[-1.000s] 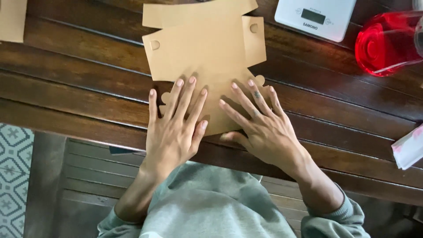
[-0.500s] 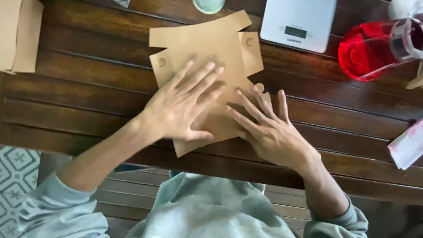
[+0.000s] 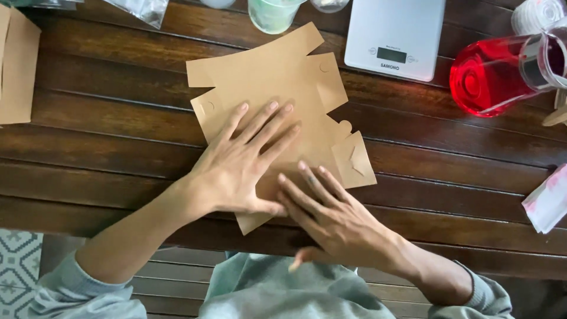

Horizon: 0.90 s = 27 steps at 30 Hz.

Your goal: The person folds a flat cardboard box template along pre-scored lines and tucks flaps to form a small paper box. They repeat the folding and tucking sequence on multiple templates, aligning edges and securing tabs by hand.

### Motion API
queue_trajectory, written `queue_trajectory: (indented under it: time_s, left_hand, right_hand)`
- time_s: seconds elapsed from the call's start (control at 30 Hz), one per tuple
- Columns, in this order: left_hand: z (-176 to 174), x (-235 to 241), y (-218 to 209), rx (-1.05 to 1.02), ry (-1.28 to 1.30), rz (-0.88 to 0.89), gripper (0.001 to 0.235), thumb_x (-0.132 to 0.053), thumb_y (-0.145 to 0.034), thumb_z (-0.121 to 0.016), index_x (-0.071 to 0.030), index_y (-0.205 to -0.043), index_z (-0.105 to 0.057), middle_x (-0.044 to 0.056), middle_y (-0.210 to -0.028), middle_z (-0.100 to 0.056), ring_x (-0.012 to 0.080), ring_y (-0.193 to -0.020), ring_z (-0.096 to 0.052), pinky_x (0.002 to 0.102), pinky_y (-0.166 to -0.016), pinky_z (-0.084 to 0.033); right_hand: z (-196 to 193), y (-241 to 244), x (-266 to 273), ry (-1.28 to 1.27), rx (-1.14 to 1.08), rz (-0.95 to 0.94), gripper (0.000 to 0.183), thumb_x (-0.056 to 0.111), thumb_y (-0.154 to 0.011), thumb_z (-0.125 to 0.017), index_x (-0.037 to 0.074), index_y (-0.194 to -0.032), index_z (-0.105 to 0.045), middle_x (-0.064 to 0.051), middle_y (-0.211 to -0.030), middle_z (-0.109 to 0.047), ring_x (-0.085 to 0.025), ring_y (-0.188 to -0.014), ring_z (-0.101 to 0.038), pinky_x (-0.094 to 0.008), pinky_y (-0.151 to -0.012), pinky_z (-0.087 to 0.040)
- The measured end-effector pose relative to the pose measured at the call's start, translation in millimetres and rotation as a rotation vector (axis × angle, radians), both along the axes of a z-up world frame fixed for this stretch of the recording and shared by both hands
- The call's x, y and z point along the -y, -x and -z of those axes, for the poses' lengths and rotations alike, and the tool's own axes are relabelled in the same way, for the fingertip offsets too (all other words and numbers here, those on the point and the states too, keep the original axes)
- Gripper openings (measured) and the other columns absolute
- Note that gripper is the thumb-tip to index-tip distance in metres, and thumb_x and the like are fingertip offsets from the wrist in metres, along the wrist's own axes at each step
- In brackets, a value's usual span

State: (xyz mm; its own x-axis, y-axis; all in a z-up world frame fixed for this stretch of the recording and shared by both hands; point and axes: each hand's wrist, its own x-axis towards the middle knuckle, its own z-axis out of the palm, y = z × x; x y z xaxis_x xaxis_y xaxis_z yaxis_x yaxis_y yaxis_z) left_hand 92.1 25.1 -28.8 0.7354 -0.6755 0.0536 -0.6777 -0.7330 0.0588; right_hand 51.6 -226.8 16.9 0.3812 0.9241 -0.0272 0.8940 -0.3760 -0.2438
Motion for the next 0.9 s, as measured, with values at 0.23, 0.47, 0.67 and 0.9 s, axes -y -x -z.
queue_trajectory:
  time_s: [0.23,0.47,0.67,0.9]
  left_hand:
    - [-6.6,-18.1,0.6,-0.056,0.033,0.081,0.19,-0.121,-0.036,-0.075,-0.008,-0.165,0.009,0.021,-0.168,0.02,0.0339,-0.156,0.016,0.056,-0.121,0.009]
    - [-11.8,-22.4,2.9,-0.211,0.055,0.073,0.173,-0.096,-0.048,-0.091,-0.012,-0.166,0.003,0.023,-0.168,0.018,0.0382,-0.155,0.017,0.056,-0.121,0.004]
    - [7.5,-19.3,6.9,-0.057,-0.03,0.015,0.176,-0.115,-0.044,-0.075,-0.014,-0.166,0.001,0.02,-0.169,0.016,0.0359,-0.155,0.014,0.056,-0.119,0.003]
    - [-30.1,11.1,-9.2,-0.374,-0.344,-0.084,0.165,-0.106,-0.051,-0.082,-0.021,-0.164,0.003,0.023,-0.167,0.01,0.0439,-0.151,0.0,0.071,-0.112,-0.012]
  right_hand:
    - [7.9,4.5,-2.8,-0.013,-0.031,-0.121,0.1,0.083,-0.091,-0.035,0.012,-0.161,-0.03,-0.008,-0.169,-0.029,-0.039,-0.156,-0.019,-0.06,-0.125,-0.014]
    - [7.0,-0.9,1.9,-0.031,-0.062,-0.04,0.078,0.078,-0.094,-0.033,0.035,-0.159,-0.036,-0.007,-0.169,-0.028,-0.034,-0.157,-0.02,-0.055,-0.126,-0.016]
    - [0.9,-8.1,10.0,-0.033,-0.102,0.009,0.071,0.075,-0.096,-0.034,0.038,-0.156,-0.043,-0.01,-0.169,-0.024,-0.031,-0.157,-0.017,-0.053,-0.124,-0.01]
    - [-11.4,-29.2,31.5,-0.048,-0.32,0.0,0.061,0.062,-0.097,-0.048,0.027,-0.146,-0.056,-0.014,-0.168,-0.024,-0.04,-0.155,-0.013,-0.059,-0.122,-0.004]
